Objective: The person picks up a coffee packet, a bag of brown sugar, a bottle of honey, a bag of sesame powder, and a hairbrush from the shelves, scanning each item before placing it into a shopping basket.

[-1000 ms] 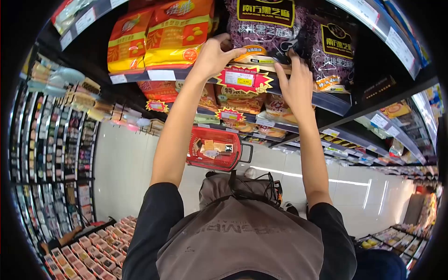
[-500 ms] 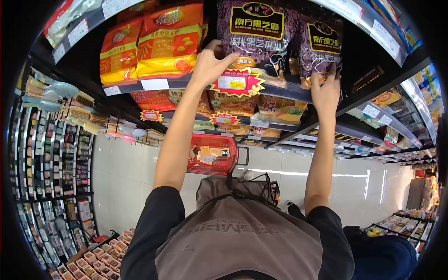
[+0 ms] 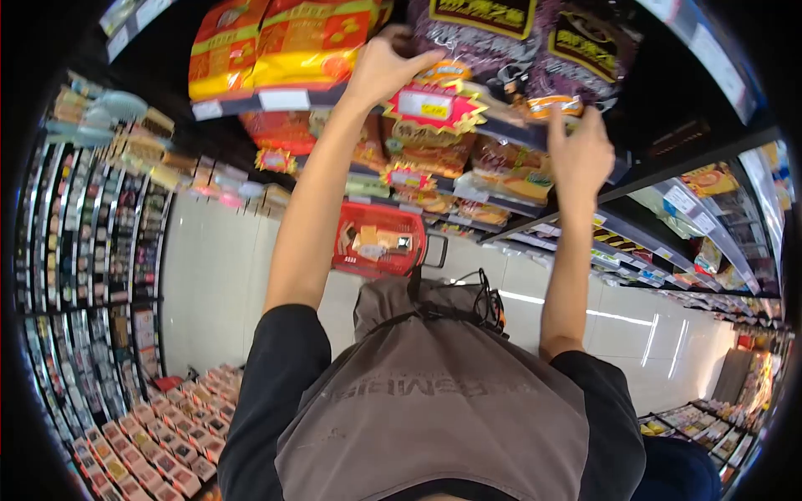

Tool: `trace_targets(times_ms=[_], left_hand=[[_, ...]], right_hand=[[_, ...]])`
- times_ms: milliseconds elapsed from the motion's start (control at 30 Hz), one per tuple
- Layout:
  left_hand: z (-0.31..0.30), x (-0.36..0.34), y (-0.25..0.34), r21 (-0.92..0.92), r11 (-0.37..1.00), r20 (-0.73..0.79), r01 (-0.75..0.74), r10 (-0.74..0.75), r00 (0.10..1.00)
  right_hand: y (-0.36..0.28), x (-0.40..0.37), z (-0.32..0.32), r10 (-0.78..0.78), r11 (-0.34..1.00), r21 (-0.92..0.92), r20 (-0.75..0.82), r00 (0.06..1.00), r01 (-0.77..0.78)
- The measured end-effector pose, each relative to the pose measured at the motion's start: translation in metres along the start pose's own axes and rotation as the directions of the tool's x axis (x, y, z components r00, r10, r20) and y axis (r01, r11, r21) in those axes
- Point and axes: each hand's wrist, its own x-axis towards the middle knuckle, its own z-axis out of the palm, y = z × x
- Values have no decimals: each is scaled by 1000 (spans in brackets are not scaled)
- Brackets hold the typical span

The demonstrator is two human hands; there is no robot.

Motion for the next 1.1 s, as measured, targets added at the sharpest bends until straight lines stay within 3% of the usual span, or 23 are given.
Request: trace_targets(times_ms=[67,100,133,200,233,300,400,467,533,567,600,633,667,700,733,767,800,833,900,933,1000,1067,1100], left_hand=[[2,-6,-18,-238,971,-73,-10,-7,997],[-19,-25,15,-183,980,-90,74,-92,992],[-31,-39,34,-393,914,-96,100,-149,984],[-45,-73,-2,-323,945,-296,-55,-46,954],[-54,-97,0,-305,952,-347,-3,-108,932],[-61,-139,-37,-276,943,-293,185,-266,919],[-63,-209,-109,-136,912,-194,387,-408,892],[-65,-271,-154,-64,847,-179,527,-529,829],[-75,-348,-194,-73,692,-12,718,-721,693],[-76,-395,-212,61,661,-111,748,-740,663],[-89,-436,-218,114,546,-37,830,-833,552],[-93,-510,-253,248,528,-53,813,-830,555],[-104,-563,-258,163,248,-64,955,-963,261],[-127,-592,-236,288,183,-155,940,-960,234],[-147,-628,-231,324,34,-147,945,-985,86],[-161,-663,-224,270,-57,-264,961,-964,17],[-185,-682,-212,163,-207,-169,965,-969,-179],[-200,-709,-206,93,-243,-148,966,-962,-228],[-228,-752,-194,25,-283,-51,959,-958,-282],[-235,-761,-186,25,-291,-50,956,-956,-290],[-252,-760,-184,-55,-337,-18,940,-941,-338],[-255,-739,-181,-104,-339,21,935,-941,-339],[-255,-730,-183,-135,-302,59,944,-953,-297]], right_hand=[[19,-11,11,-75,961,240,-256,964,138],[18,-25,9,-27,926,349,-312,950,141],[17,-40,3,37,880,452,-369,929,144],[36,-83,24,53,848,509,-354,934,145],[34,-106,35,71,825,562,-215,974,63],[30,-146,66,48,784,613,93,995,-95],[14,-196,126,-56,760,575,524,850,-304],[5,-231,182,-279,849,525,357,891,56],[-22,-263,210,-135,819,517,592,795,-246],[-27,-285,233,-146,834,501,603,784,-230],[-30,-310,258,-158,850,483,615,773,-211],[-31,-336,278,-168,876,432,691,703,-215],[-29,-362,293,-174,902,376,764,621,-211],[-26,-382,303,-247,936,329,867,432,-123],[-24,-395,313,-291,953,304,930,225,-22],[-18,-412,328,-235,941,252,967,101,-224],[-16,-426,336,-196,896,162,980,-40,-413],[-25,-428,333,-200,899,165,979,-45,-407],[-48,-425,314,-268,961,273,960,76,-54],[-59,-423,303,-267,961,271,961,69,-51],[-88,-417,288,-153,963,174,982,113,-205],[-112,-406,278,-115,981,127,990,87,-145],[-118,-405,274,-193,962,211,974,116,-176]])
